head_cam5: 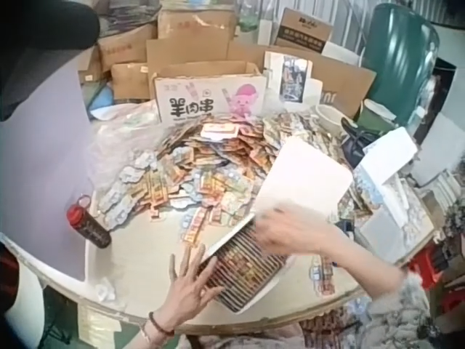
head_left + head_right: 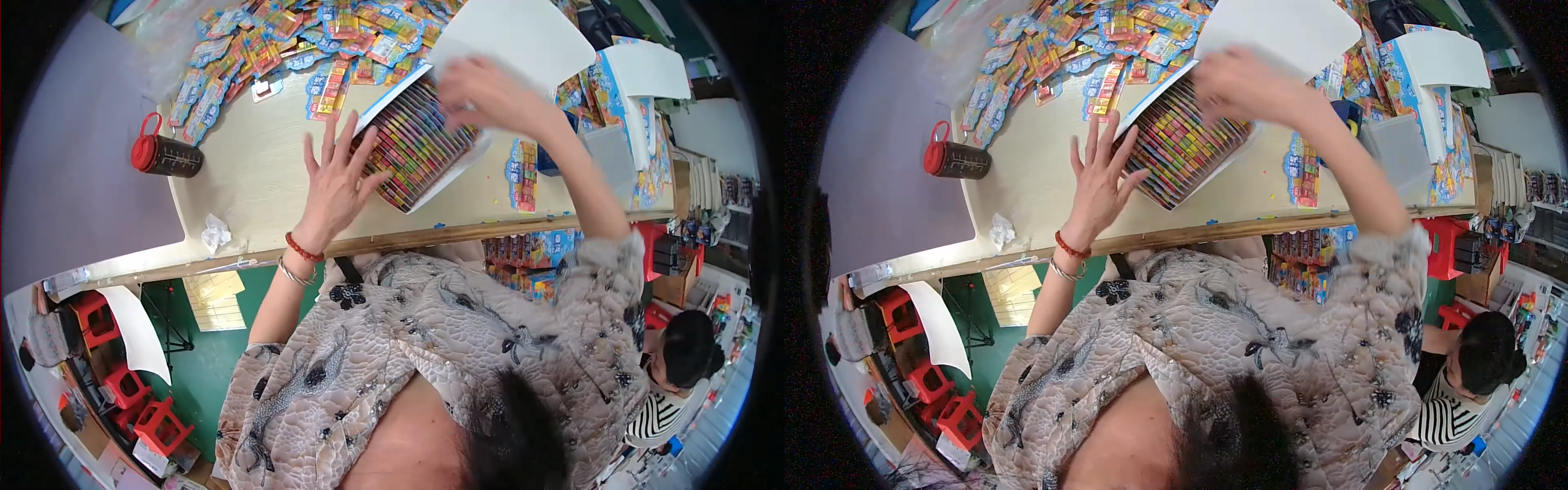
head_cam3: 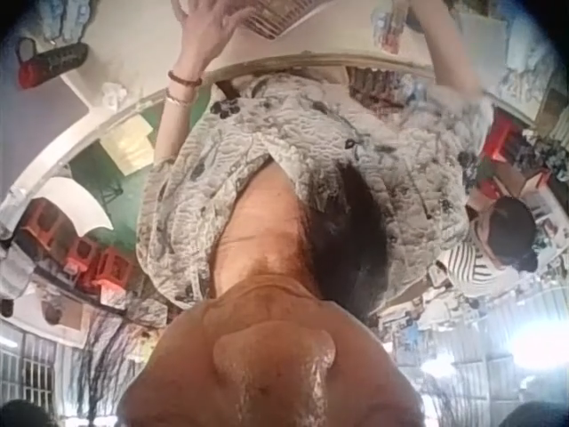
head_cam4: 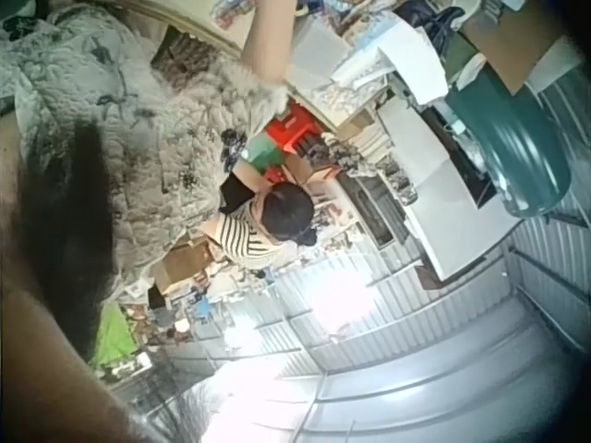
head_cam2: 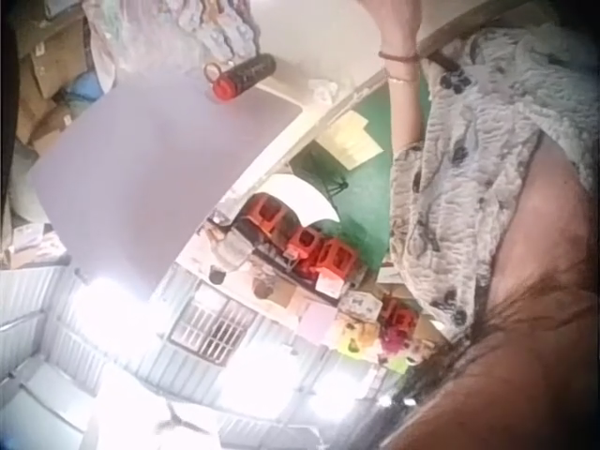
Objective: Sorting a large quantity of small packets and packing them into cardboard boxes at a warehouse workstation.
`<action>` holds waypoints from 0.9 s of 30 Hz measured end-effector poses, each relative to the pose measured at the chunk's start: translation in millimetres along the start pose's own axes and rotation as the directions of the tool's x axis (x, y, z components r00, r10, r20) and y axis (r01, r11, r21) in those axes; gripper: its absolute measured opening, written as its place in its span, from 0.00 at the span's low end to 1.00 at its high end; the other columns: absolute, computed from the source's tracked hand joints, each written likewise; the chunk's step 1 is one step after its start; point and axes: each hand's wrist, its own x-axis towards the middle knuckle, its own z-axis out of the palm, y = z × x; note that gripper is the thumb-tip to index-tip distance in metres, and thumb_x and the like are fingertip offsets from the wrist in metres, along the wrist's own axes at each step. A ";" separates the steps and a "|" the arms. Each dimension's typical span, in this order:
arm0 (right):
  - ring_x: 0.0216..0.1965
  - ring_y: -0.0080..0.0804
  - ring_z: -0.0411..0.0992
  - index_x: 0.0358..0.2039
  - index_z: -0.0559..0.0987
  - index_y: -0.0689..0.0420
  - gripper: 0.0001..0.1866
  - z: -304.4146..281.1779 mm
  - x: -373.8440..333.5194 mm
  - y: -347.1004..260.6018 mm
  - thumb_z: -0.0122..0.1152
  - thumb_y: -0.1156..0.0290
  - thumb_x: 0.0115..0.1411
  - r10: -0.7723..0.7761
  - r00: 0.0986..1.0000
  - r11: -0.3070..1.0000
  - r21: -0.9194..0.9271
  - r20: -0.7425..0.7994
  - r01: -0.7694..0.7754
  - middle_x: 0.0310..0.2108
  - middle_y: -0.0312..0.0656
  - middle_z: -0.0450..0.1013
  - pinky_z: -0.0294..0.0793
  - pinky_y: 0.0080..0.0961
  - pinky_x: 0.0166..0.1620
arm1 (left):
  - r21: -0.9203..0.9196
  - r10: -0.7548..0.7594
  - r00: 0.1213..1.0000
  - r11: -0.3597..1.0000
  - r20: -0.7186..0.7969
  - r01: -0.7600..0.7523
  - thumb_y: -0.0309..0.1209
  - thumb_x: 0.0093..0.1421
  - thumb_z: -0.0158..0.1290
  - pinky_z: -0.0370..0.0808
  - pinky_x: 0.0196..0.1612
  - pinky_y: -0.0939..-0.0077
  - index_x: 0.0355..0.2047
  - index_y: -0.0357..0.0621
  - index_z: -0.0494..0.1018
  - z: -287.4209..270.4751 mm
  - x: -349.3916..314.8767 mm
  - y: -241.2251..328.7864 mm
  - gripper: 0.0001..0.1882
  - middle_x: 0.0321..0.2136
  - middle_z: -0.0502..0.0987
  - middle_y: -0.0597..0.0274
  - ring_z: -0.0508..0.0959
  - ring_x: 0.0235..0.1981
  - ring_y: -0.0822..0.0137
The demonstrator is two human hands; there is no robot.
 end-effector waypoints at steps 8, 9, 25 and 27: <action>0.45 0.33 0.66 0.29 0.80 0.55 0.08 59.2 -70.9 -15.6 0.61 0.64 0.54 0.172 0.985 0.922 0.357 -0.028 -0.151 0.31 0.34 0.73 0.57 0.32 0.55 | -0.673 -0.027 0.997 0.736 0.078 0.072 0.27 0.55 0.55 0.70 0.40 0.64 0.48 0.42 0.70 16.1 -22.7 63.8 0.19 0.34 0.75 0.52 0.74 0.36 0.52; 0.45 0.33 0.66 0.29 0.80 0.54 0.08 61.9 -68.1 -14.0 0.59 0.65 0.55 0.183 0.980 0.925 0.352 -0.078 -0.145 0.30 0.34 0.73 0.57 0.32 0.54 | -0.674 -0.116 0.993 0.731 0.032 0.107 0.23 0.55 0.54 0.71 0.38 0.65 0.46 0.41 0.71 17.8 -22.6 65.5 0.16 0.31 0.75 0.53 0.74 0.33 0.52; 0.46 0.32 0.64 0.63 0.51 0.63 0.54 147.2 -53.7 -117.4 0.75 0.56 0.44 0.973 0.097 0.229 0.866 -0.207 -0.445 0.42 0.45 0.62 0.65 0.32 0.48 | -0.050 -0.029 0.999 0.998 -0.035 0.028 0.31 0.54 0.56 0.54 0.51 0.64 0.58 0.52 0.65 36.5 -44.3 75.2 0.29 0.49 0.63 0.62 0.63 0.51 0.64; 0.43 0.29 0.65 0.64 0.47 0.63 0.55 153.3 -46.6 -117.3 0.73 0.58 0.46 0.994 0.085 0.093 0.934 -0.068 -0.346 0.40 0.44 0.63 0.68 0.28 0.43 | -0.055 -0.045 0.999 0.998 -0.022 0.044 0.32 0.54 0.57 0.54 0.51 0.63 0.58 0.53 0.65 35.5 -44.7 75.8 0.29 0.49 0.63 0.62 0.62 0.51 0.63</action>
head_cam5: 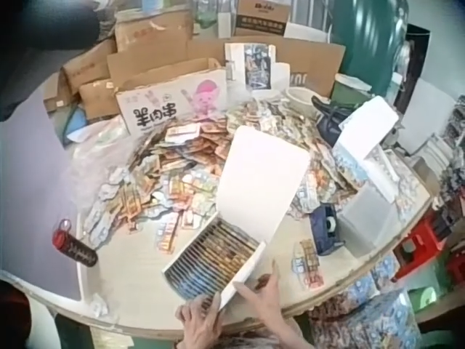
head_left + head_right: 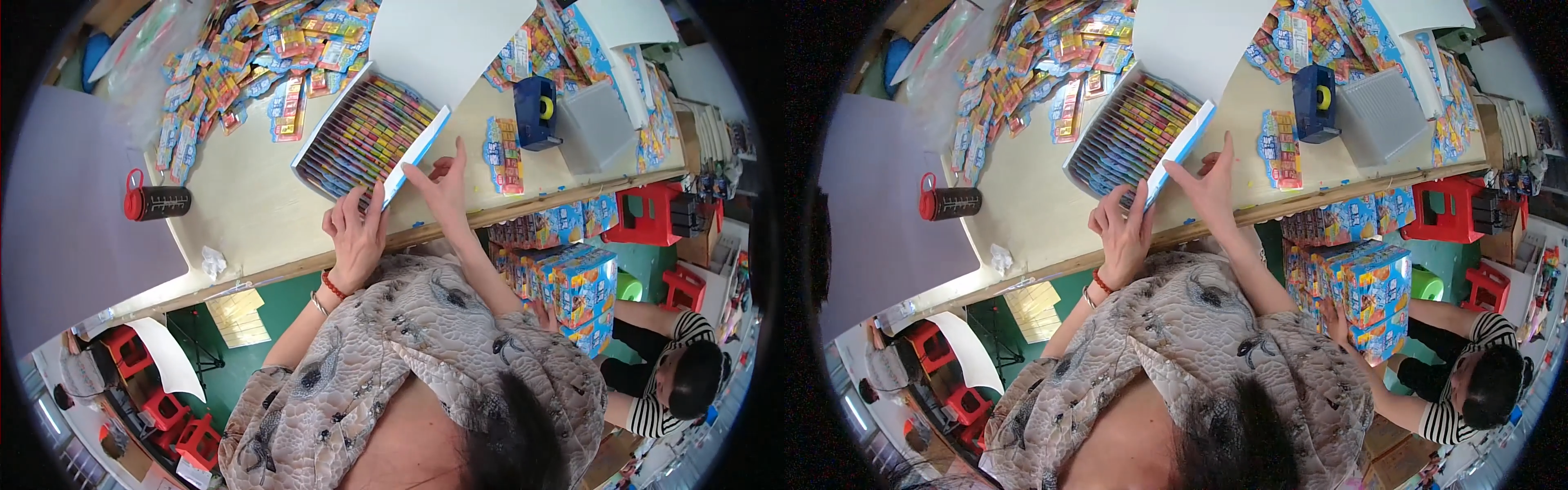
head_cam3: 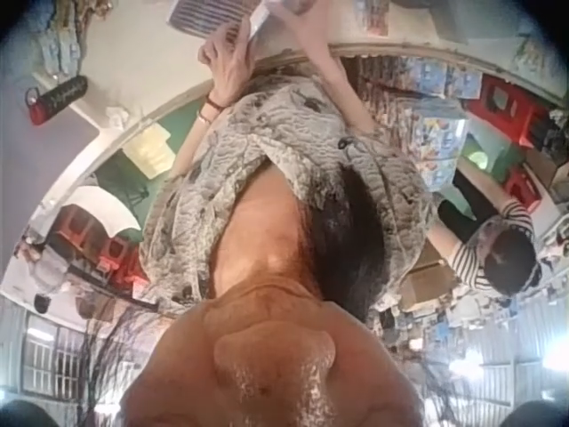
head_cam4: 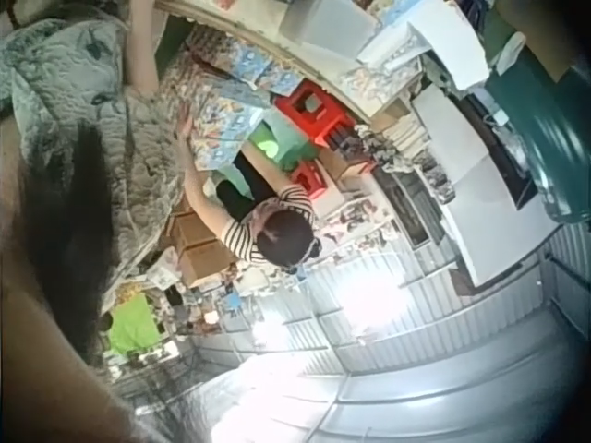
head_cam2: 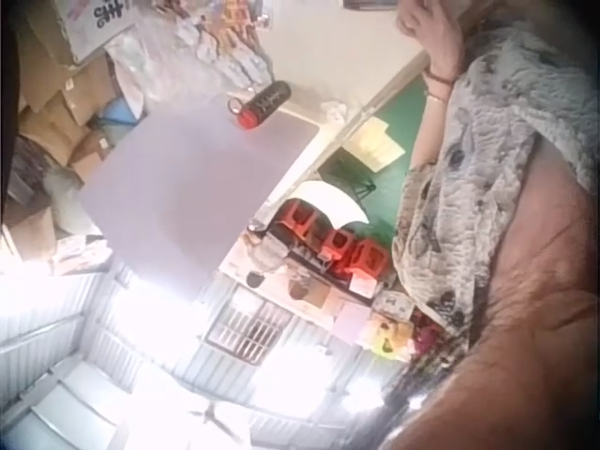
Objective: Sorting a large quantity of small packets and packing them into cardboard boxes at a warehouse workstation.
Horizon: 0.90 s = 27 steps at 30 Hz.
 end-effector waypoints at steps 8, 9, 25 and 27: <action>0.23 0.19 0.64 0.58 0.63 0.63 0.33 -13.1 87.7 10.6 0.63 0.64 0.56 -0.035 0.992 0.982 0.188 0.119 0.012 0.22 0.33 0.63 0.66 0.16 0.25 | -0.083 0.047 0.997 0.996 0.062 -0.042 0.34 0.54 0.57 0.53 0.53 0.59 0.52 0.51 0.70 3.2 17.3 31.1 0.24 0.49 0.65 0.59 0.64 0.50 0.59; 0.21 0.19 0.63 0.51 0.69 0.63 0.26 -14.1 100.4 12.3 0.62 0.64 0.56 -0.072 0.996 0.988 0.138 0.054 0.064 0.20 0.33 0.65 0.65 0.18 0.25 | -0.103 0.079 0.992 0.992 0.098 -0.069 0.38 0.55 0.56 0.53 0.53 0.55 0.55 0.49 0.67 -0.4 25.7 38.3 0.26 0.49 0.65 0.60 0.65 0.51 0.60; 0.26 0.18 0.57 0.32 0.75 0.62 0.11 -6.5 160.8 25.3 0.60 0.66 0.57 -0.221 0.975 0.950 0.225 -0.007 0.217 0.24 0.31 0.60 0.58 0.18 0.30 | -0.652 -0.036 0.911 0.687 0.411 0.322 0.37 0.67 0.45 0.65 0.52 0.75 0.60 0.43 0.62 -6.3 219.7 -128.2 0.23 0.53 0.70 0.57 0.67 0.50 0.70; 0.25 0.18 0.56 0.35 0.77 0.61 0.10 -4.7 163.1 26.0 0.60 0.68 0.56 -0.242 0.970 0.944 0.229 -0.017 0.239 0.23 0.31 0.59 0.59 0.18 0.31 | -0.748 0.041 0.946 0.623 0.321 0.227 0.36 0.67 0.43 0.54 0.64 0.72 0.64 0.44 0.56 15.2 215.1 -123.0 0.26 0.63 0.60 0.61 0.54 0.66 0.67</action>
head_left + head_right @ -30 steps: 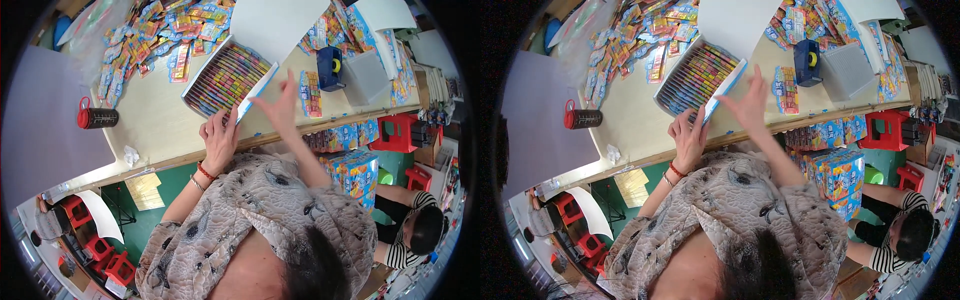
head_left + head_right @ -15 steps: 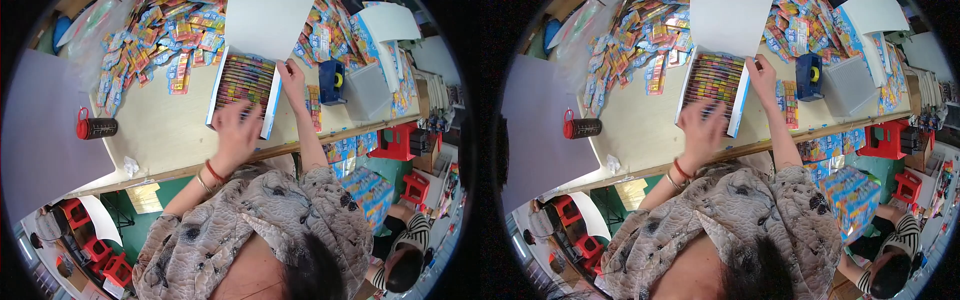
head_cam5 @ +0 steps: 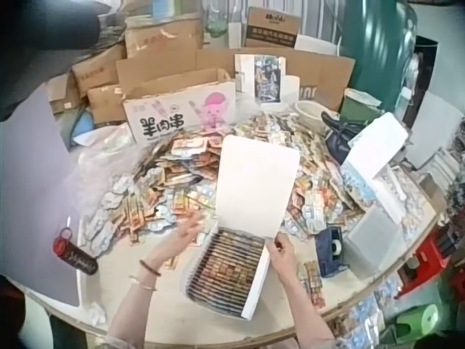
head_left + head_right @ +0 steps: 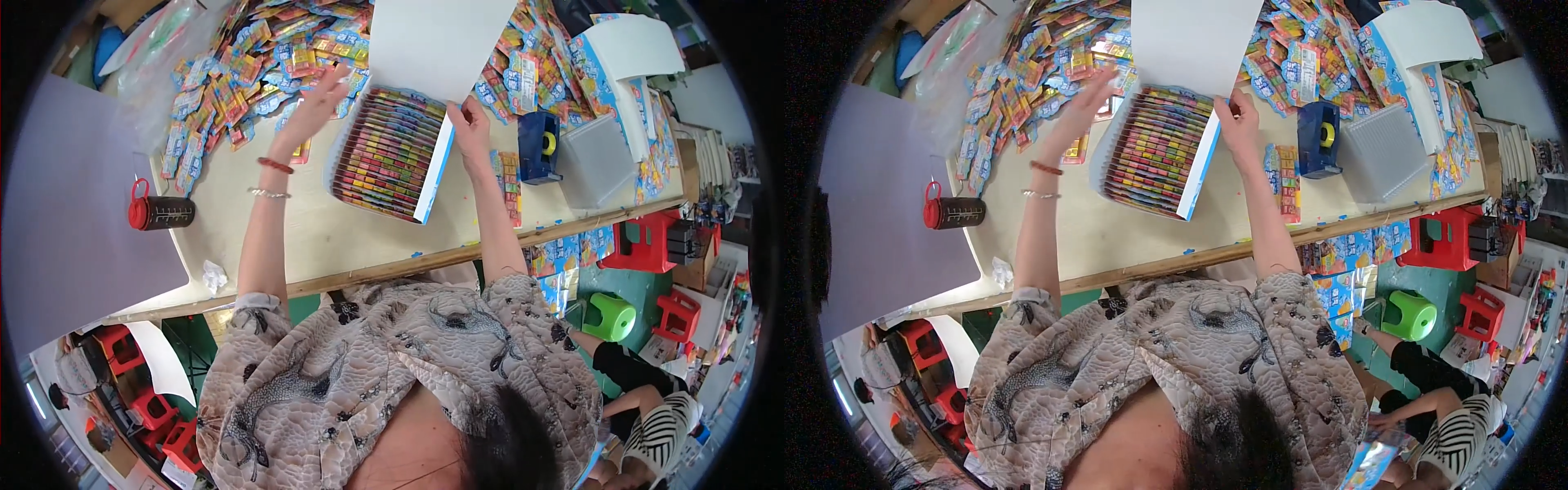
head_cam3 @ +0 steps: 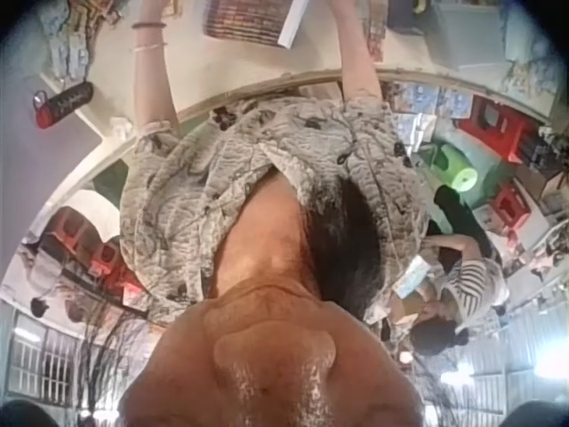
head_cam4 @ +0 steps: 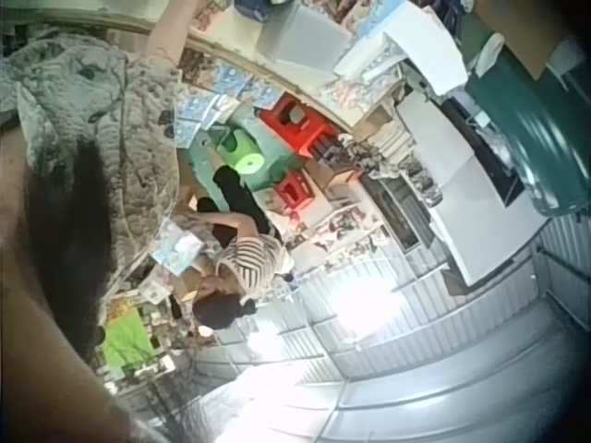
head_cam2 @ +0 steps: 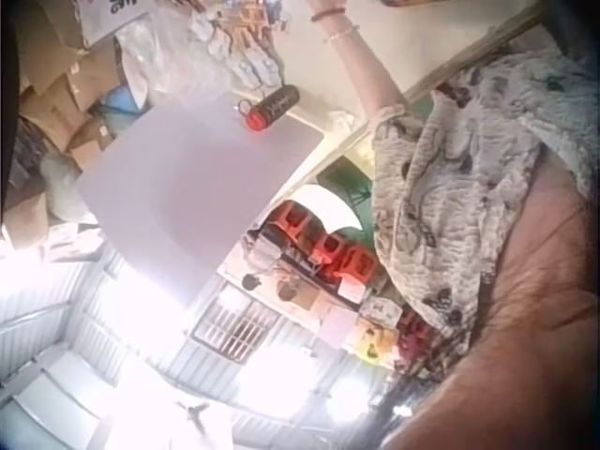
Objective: Sorting a large quantity of small packets and packing them into cardboard boxes at a warehouse workstation.
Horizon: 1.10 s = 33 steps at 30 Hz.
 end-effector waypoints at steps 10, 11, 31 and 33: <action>0.43 0.20 0.68 0.50 0.75 0.56 0.18 3.0 15.7 5.9 0.57 0.78 0.57 0.061 0.998 0.959 0.277 0.003 -0.060 0.44 0.32 0.70 0.66 0.20 0.47 | -0.338 -0.063 0.973 0.941 -0.223 -0.017 0.28 0.61 0.51 0.61 0.59 0.75 0.62 0.45 0.58 74.6 16.1 -25.2 0.29 0.57 0.65 0.57 0.64 0.58 0.66; 0.43 0.20 0.68 0.50 0.75 0.56 0.18 4.1 18.2 5.0 0.57 0.78 0.57 0.059 0.998 0.959 0.277 0.011 -0.060 0.44 0.32 0.70 0.66 0.20 0.47 | -0.338 -0.064 0.971 0.941 -0.231 -0.018 0.28 0.61 0.51 0.61 0.59 0.75 0.62 0.45 0.58 71.6 22.9 -35.3 0.29 0.57 0.65 0.57 0.64 0.58 0.66; 0.30 0.15 0.65 0.44 0.79 0.57 0.15 -14.5 38.2 -20.4 0.64 0.75 0.54 0.059 0.978 0.989 0.120 0.201 -0.084 0.35 0.30 0.71 0.63 0.15 0.33 | -0.496 0.049 0.965 0.850 -0.259 -0.177 0.28 0.60 0.54 0.71 0.43 0.82 0.43 0.38 0.73 53.2 41.9 -35.7 0.11 0.36 0.77 0.67 0.75 0.38 0.77; 0.31 0.15 0.65 0.39 0.81 0.58 0.11 -16.7 43.1 -15.0 0.64 0.76 0.53 -0.301 0.939 0.948 -0.050 0.165 0.313 0.32 0.30 0.70 0.62 0.15 0.33 | -0.432 0.090 0.954 0.877 -0.287 -0.212 0.26 0.61 0.53 0.71 0.44 0.82 0.44 0.38 0.73 55.0 47.2 -33.4 0.11 0.36 0.77 0.67 0.75 0.38 0.77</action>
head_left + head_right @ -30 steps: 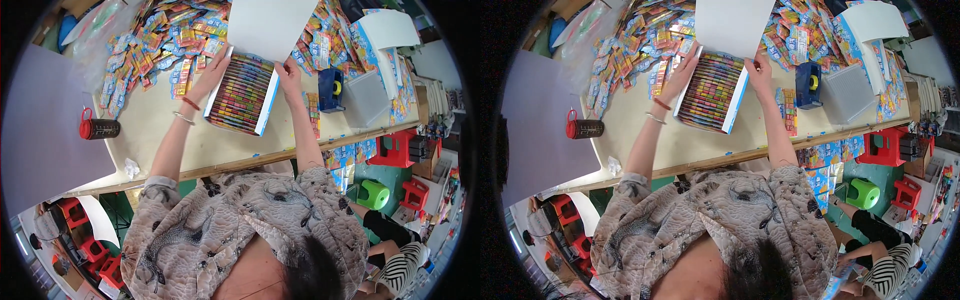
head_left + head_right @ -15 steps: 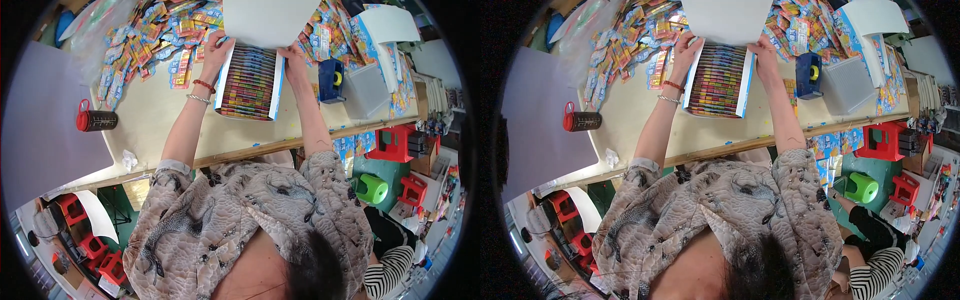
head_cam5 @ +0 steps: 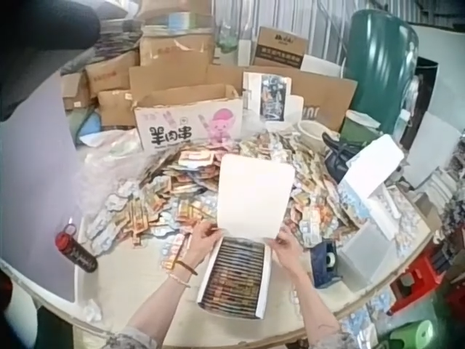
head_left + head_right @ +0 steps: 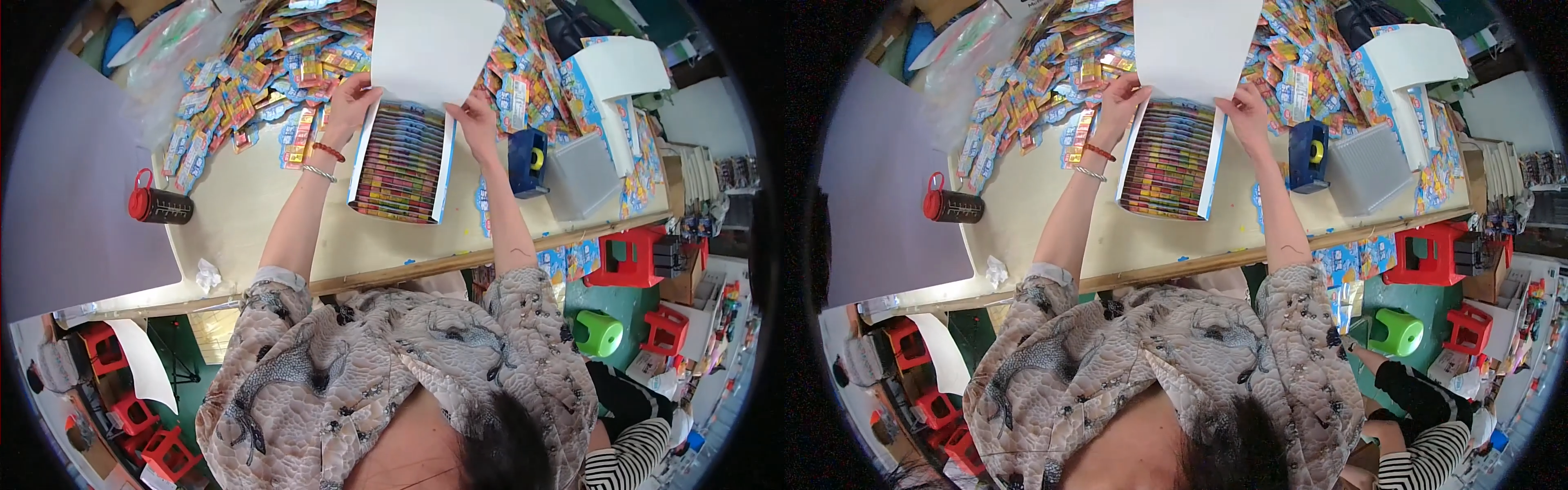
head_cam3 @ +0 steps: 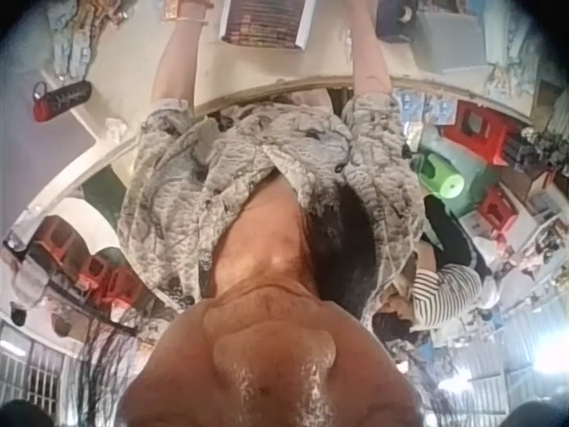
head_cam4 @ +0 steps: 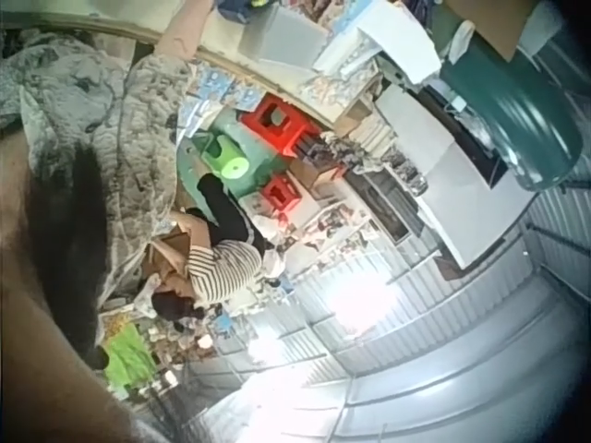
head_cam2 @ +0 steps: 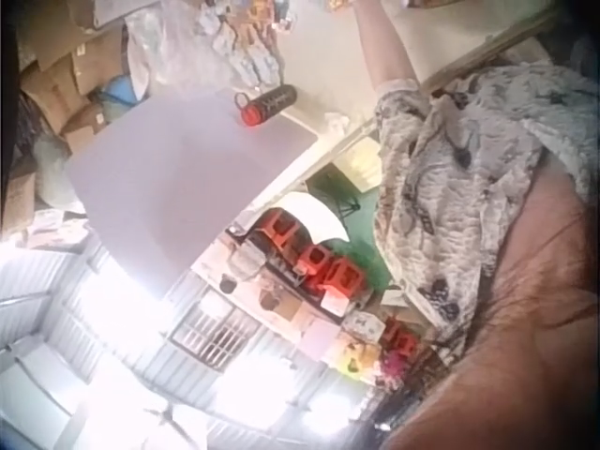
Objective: Sorting a large quantity of small packets and packing them into cardboard boxes at a warehouse workstation.
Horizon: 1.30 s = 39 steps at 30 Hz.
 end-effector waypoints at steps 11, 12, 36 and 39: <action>0.45 0.31 0.64 0.49 0.79 0.49 0.22 -21.5 -41.7 -30.4 0.48 0.81 0.56 -0.127 0.965 0.932 -0.307 0.228 0.195 0.49 0.41 0.62 0.63 0.25 0.49 | 0.619 0.331 0.916 0.677 0.228 -0.399 0.38 0.58 0.48 0.59 0.53 0.71 0.42 0.48 0.79 -26.0 -39.7 24.5 0.16 0.42 0.67 0.62 0.65 0.43 0.65; 0.46 0.32 0.63 0.50 0.78 0.48 0.23 -22.7 -52.4 -39.6 0.45 0.80 0.58 -0.154 0.953 0.868 -0.425 0.260 0.256 0.48 0.41 0.62 0.62 0.27 0.50 | 0.622 0.320 0.920 0.680 0.226 -0.389 0.38 0.58 0.48 0.59 0.53 0.71 0.42 0.48 0.79 -31.3 -51.3 25.6 0.16 0.42 0.67 0.62 0.65 0.43 0.65; 0.29 0.31 0.69 0.57 0.70 0.52 0.28 -3.5 -144.4 -147.5 0.62 0.79 0.54 -0.014 0.968 0.882 -0.453 0.249 0.129 0.27 0.43 0.68 0.68 0.26 0.33 | 0.669 0.176 0.945 0.670 0.276 -0.320 0.24 0.52 0.60 0.74 0.32 0.74 0.50 0.47 0.73 -23.3 -171.4 98.4 0.23 0.31 0.74 0.61 0.75 0.28 0.66; 0.28 0.30 0.70 0.56 0.71 0.53 0.27 -2.0 -151.6 -145.5 0.61 0.79 0.54 -0.034 0.966 0.864 -0.478 0.255 0.157 0.28 0.42 0.69 0.68 0.26 0.33 | 0.644 0.320 0.912 0.647 0.255 -0.407 0.23 0.52 0.59 0.74 0.30 0.73 0.47 0.45 0.75 -20.7 -181.3 90.1 0.20 0.30 0.76 0.62 0.76 0.27 0.64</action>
